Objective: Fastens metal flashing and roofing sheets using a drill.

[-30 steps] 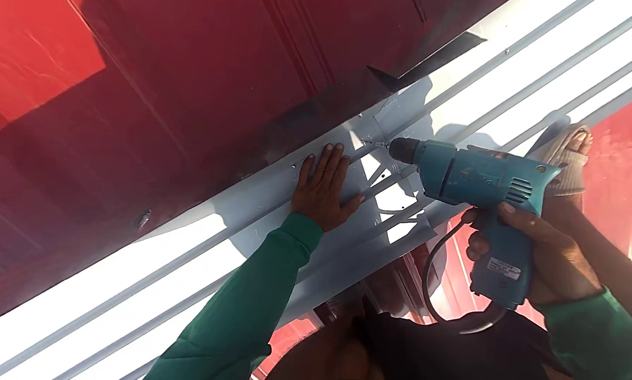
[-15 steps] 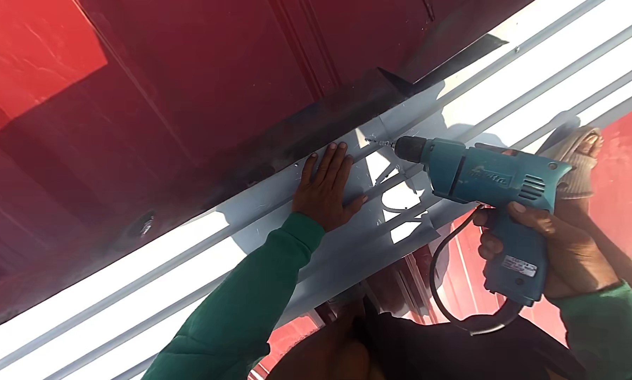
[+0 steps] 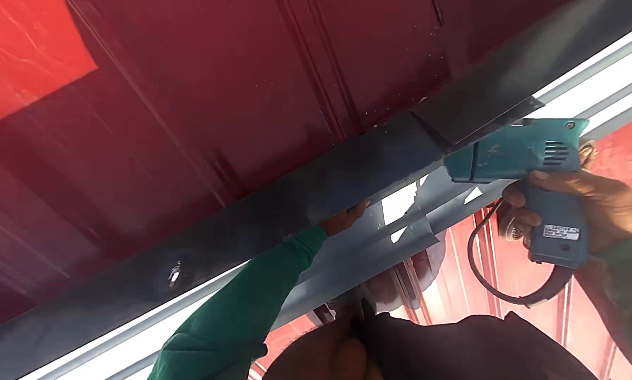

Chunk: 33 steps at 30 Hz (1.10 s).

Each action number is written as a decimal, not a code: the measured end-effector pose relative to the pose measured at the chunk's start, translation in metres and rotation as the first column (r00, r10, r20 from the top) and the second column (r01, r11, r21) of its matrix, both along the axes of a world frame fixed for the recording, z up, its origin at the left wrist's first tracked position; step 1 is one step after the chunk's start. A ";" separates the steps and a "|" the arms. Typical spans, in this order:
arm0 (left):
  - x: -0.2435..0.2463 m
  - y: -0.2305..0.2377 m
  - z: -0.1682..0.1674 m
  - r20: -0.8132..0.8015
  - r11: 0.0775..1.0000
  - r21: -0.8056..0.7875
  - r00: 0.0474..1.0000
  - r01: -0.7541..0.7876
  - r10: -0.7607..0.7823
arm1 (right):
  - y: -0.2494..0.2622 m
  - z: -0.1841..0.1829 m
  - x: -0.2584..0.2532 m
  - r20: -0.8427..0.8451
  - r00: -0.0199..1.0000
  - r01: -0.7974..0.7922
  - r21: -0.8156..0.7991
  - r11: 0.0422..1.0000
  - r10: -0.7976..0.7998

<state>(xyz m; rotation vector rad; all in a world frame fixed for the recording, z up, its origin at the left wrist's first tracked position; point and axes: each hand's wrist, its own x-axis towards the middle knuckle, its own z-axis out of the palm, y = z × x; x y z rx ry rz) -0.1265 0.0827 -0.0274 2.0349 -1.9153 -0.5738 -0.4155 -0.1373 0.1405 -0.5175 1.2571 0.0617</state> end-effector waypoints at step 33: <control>0.002 0.006 -0.016 0.008 1.000 0.009 1.000 0.010 -0.010 | -0.015 0.023 0.039 -0.107 0.981 -0.174 -0.152 0.973 0.159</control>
